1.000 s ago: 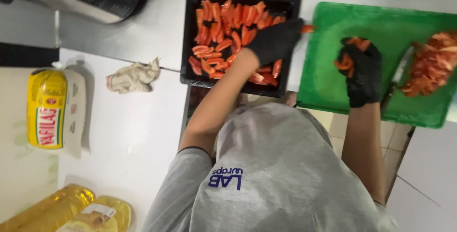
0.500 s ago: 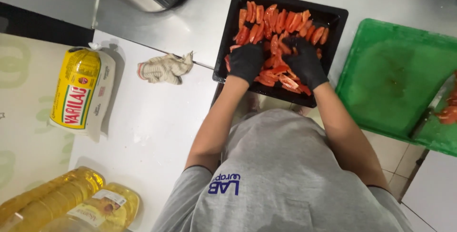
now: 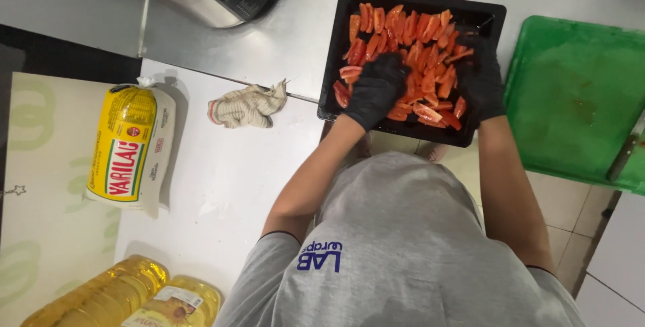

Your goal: Cutting tomatoes on a green cutting board and placing them in a tray.

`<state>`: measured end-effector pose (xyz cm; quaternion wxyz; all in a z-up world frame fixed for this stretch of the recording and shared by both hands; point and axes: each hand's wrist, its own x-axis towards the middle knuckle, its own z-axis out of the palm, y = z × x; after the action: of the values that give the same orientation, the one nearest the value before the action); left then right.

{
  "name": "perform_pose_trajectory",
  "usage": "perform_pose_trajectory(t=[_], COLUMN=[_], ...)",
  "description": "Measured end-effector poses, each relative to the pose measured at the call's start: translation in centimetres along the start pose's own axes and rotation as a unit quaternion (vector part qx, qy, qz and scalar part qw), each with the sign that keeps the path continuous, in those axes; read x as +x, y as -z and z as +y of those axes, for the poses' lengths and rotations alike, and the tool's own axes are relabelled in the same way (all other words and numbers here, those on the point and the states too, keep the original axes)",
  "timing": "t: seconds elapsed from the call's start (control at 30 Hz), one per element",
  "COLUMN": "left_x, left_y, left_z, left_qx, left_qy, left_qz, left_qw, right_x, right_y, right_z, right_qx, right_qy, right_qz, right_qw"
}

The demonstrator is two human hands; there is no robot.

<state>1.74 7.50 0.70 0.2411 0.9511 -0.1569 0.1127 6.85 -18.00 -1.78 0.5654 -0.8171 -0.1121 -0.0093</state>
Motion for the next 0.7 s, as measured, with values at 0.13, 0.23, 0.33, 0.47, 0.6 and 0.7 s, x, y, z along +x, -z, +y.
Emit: perform_pose_trajectory(t=[0.13,0.23,0.33,0.47,0.6,0.7], left_x=[-0.8,-1.4,-1.7,-1.8,-1.2,-2.5], left_y=[-1.1,-0.7,-2.0,0.0,4.6,0.6], left_z=[1.1,1.2,-0.2,-0.9,-1.7,-5.5], left_qx=[-0.04,0.087,0.093,0.059,0.09,0.194], left_qy=[0.001,-0.092,-0.019,-0.01,0.013,0.062], left_qz=[0.042,0.044,-0.02,-0.014,0.017,0.028], left_qw=[0.998,0.991,0.995,0.998,0.996,0.979], right_x=[-1.0,-3.2,-4.9,-6.6,-7.0,-7.5], right_y=[0.5,-0.8,-2.1,-3.5,-4.6,-4.9], right_z=[-5.0,-7.4,-6.1,-5.6,-10.5,-10.8], right_qx=[0.003,-0.157,-0.396,-0.419,-0.499,-0.5], right_qy=[0.062,0.119,0.14,0.094,0.129,0.149], right_qz=[-0.019,0.03,0.048,0.031,0.129,0.029], right_qw=[0.998,0.98,0.906,0.903,0.847,0.853])
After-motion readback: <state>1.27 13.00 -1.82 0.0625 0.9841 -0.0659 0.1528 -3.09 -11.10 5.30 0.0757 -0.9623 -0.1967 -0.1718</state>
